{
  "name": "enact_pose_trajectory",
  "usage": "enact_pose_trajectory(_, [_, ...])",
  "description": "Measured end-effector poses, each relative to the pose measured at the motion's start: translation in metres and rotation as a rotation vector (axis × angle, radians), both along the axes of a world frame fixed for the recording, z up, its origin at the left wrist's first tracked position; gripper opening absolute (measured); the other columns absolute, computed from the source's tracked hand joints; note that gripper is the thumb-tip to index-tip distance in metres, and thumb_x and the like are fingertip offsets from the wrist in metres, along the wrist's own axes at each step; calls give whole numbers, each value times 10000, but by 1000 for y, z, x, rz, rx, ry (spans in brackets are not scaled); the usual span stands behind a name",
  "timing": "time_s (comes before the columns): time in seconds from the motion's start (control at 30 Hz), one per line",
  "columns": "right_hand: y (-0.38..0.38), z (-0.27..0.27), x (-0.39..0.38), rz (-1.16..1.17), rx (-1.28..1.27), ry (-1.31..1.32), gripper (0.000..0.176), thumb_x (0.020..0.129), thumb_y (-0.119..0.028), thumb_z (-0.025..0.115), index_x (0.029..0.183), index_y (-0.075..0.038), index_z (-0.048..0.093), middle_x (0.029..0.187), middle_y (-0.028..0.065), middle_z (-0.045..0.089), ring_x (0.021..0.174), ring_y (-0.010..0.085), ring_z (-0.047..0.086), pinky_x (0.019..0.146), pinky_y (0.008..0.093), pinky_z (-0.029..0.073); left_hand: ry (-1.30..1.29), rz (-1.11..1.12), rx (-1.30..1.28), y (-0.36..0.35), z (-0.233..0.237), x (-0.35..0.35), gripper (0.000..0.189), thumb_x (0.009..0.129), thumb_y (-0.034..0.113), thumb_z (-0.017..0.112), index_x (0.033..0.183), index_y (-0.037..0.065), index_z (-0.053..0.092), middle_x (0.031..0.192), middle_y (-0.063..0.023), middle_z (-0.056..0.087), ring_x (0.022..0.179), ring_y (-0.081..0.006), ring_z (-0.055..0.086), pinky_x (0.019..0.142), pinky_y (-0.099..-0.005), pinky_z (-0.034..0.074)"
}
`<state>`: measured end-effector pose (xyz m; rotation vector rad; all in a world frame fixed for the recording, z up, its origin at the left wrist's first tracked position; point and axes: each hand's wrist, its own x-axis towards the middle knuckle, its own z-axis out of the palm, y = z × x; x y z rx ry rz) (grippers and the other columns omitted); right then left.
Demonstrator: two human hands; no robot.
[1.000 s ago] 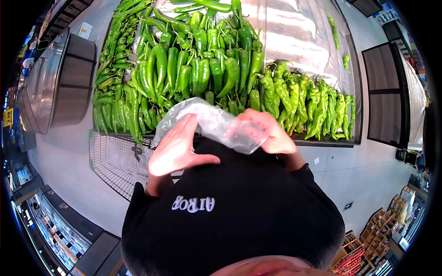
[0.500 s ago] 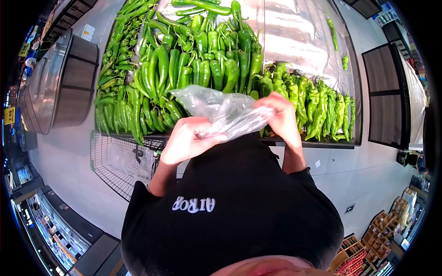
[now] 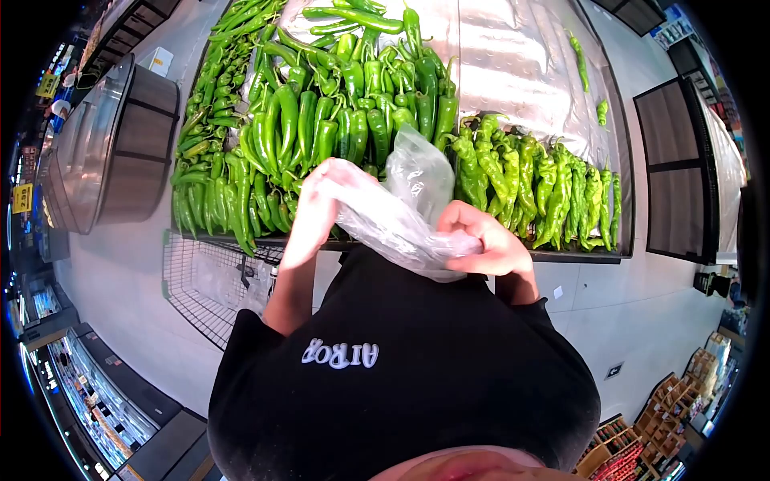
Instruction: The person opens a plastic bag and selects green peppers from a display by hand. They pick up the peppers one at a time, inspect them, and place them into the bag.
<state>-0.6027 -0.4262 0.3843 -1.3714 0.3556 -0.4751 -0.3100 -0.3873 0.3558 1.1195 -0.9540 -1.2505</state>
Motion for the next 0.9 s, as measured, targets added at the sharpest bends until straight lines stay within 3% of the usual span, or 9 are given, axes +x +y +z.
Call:
enact_pose_trajectory(0.1, [1, -6, 18, -264, -164, 337, 423, 807, 7, 745, 1195, -48, 587, 954, 77, 727, 880, 182, 688, 794, 331, 536, 599, 53, 202, 5, 2, 10, 247, 1038, 257, 550, 1090, 30, 632, 929, -67, 696, 814, -157, 699, 750, -281, 589])
enact_pose_trajectory(0.17, [-8, -13, 23, -431, -344, 524, 314, 807, 33, 690, 1115, -31, 690, 913, 98, 750, 876, 161, 705, 809, 323, 547, 522, -6, 169, 10, 13, -3, 179, 1003, 211, 592, 1074, 47, 599, 956, -51, 674, 823, -144, 693, 698, -263, 599])
enact_pose_trajectory(0.3, [-30, -56, 8, -691, -191, 49, 293, 835, 153, 510, 983, -2, 710, 935, 41, 735, 856, 115, 670, 772, 267, 533, 298, -290, 151, 20, 4, -26, 328, 889, 9, 699, 1167, 50, 530, 1105, -58, 660, 1062, -147, 657, 923, -304, 549])
enact_pose_trajectory(0.37, [-40, -53, -1, -800, -180, -128, 205, 913, 62, 493, 924, -16, 683, 959, 55, 705, 858, 123, 656, 758, 258, 518, -51, -378, -89, 23, 1, -45, 433, 926, 98, 740, 1268, 32, 483, 1225, -117, 640, 1036, -190, 689, 887, -352, 580])
enact_pose_trajectory(0.4, [-40, -49, -5, -844, -96, -125, 184, 945, 32, 489, 955, -19, 665, 968, 63, 701, 851, 135, 660, 758, 262, 524, -310, -425, -54, 21, 3, -47, 543, 916, 182, 766, 1342, 12, 474, 1227, -153, 665, 1130, -256, 672, 1033, -397, 511])
enact_pose_trajectory(0.57, [-26, -15, -7, -900, 361, -252, 111, 1020, -63, 513, 1076, -28, 603, 902, 66, 683, 731, 128, 641, 627, 251, 522, -902, -336, -9, 10, -10, -44, 427, 823, 271, 794, 1124, 13, 636, 1051, -202, 696, 1000, -404, 677, 855, -427, 549])
enact_pose_trajectory(0.6, [-21, -12, -12, -793, 406, -252, 102, 1009, -85, 534, 1041, -36, 618, 852, 37, 668, 611, 91, 582, 503, 223, 444, -822, -264, -60, 7, -12, -40, 356, 815, 245, 791, 1034, 11, 637, 959, -189, 678, 934, -410, 666, 815, -434, 545])
enact_pose_trajectory(0.73, [-20, -30, -20, -561, 207, 45, 138, 904, 0, 573, 1016, -33, 647, 866, -12, 649, 767, 55, 583, 677, 216, 469, -140, -317, -36, -6, -25, -11, 165, 895, 9, 703, 1039, 57, 637, 919, 70, 618, 831, -24, 553, 727, -229, 471])
enact_pose_trajectory(0.9, [-19, -48, -20, -381, 94, 105, 192, 845, 40, 626, 1028, -2, 668, 900, -20, 677, 828, 56, 602, 760, 227, 479, 371, -139, 200, 1, 6, 5, 383, 1038, 173, 530, 1365, -26, 547, 1266, -136, 668, 1153, -225, 671, 969, -362, 578])
